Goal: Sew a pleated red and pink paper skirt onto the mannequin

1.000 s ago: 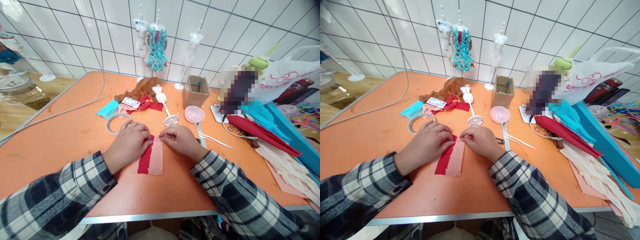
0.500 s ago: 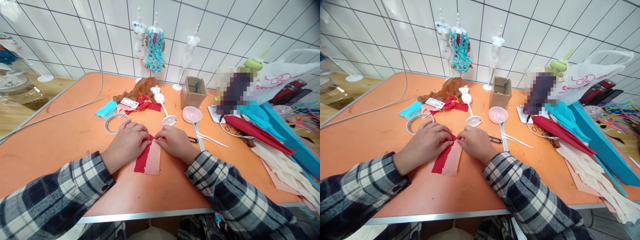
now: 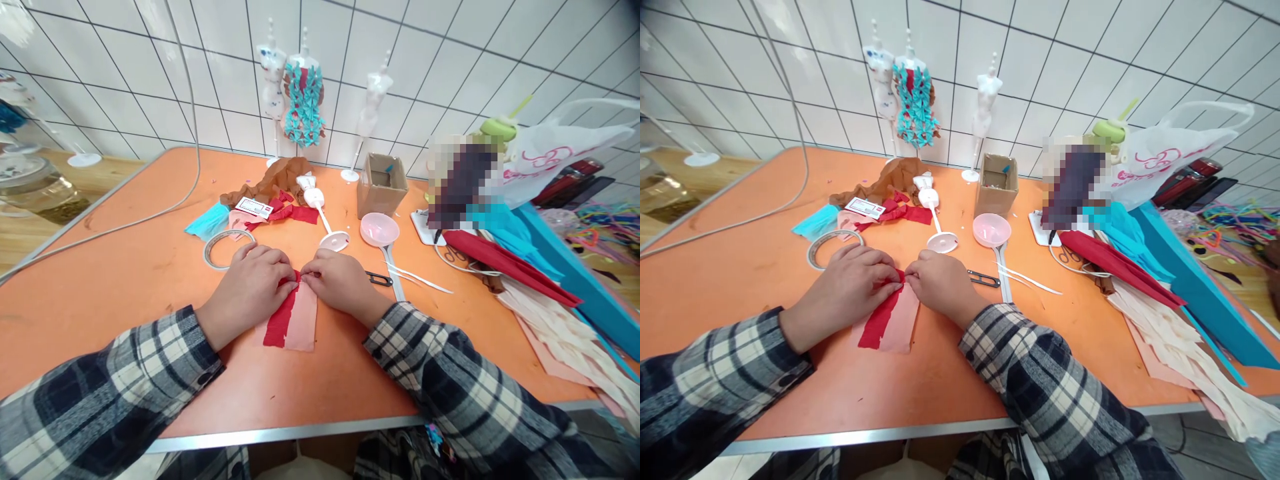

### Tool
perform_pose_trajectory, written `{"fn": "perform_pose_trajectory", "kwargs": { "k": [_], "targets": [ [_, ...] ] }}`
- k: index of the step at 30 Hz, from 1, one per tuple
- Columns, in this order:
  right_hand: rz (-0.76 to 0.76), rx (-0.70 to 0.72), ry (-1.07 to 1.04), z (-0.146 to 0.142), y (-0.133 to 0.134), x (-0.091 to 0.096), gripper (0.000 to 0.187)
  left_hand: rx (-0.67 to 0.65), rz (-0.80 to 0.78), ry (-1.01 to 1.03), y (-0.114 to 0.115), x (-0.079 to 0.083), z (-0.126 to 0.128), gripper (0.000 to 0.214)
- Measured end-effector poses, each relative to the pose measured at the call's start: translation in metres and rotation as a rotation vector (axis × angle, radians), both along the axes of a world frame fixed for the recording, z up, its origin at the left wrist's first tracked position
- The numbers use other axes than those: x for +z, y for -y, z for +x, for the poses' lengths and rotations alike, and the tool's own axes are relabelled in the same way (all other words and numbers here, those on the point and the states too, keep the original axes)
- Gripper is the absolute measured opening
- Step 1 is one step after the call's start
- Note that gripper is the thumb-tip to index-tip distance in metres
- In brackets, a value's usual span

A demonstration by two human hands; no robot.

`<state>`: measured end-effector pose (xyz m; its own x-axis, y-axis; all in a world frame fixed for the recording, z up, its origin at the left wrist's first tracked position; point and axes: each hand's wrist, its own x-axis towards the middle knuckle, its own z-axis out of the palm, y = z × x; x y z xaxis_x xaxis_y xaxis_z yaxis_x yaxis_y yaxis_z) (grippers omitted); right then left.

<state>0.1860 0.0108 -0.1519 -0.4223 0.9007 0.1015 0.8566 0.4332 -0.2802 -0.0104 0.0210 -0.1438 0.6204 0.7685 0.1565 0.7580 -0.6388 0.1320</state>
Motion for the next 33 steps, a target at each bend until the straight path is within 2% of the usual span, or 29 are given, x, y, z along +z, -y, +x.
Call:
{"fn": "perform_pose_trajectory", "kwargs": {
  "k": [11, 19, 26, 30, 33],
  "targets": [
    [0.148, 0.153, 0.189, 0.003, 0.004, 0.002, 0.034, 0.0, -0.032, -0.026, -0.002, 0.001, -0.004, 0.03],
    [0.094, 0.089, 0.102, 0.002, 0.003, -0.002, 0.023, -0.108, -0.058, -0.087, -0.022, 0.004, -0.019, 0.023],
    [0.018, -0.022, 0.032, -0.001, 0.006, 0.0, 0.018, -0.12, -0.06, -0.094, -0.017, 0.007, -0.014, 0.024],
    [-0.007, -0.017, 0.035, -0.002, 0.008, 0.001, 0.019, -0.093, -0.082, -0.076, -0.014, 0.01, -0.015, 0.026],
    [-0.004, -0.013, 0.04, -0.001, 0.008, 0.002, 0.02, -0.125, -0.071, -0.009, -0.014, 0.01, -0.015, 0.025]
  ]
}}
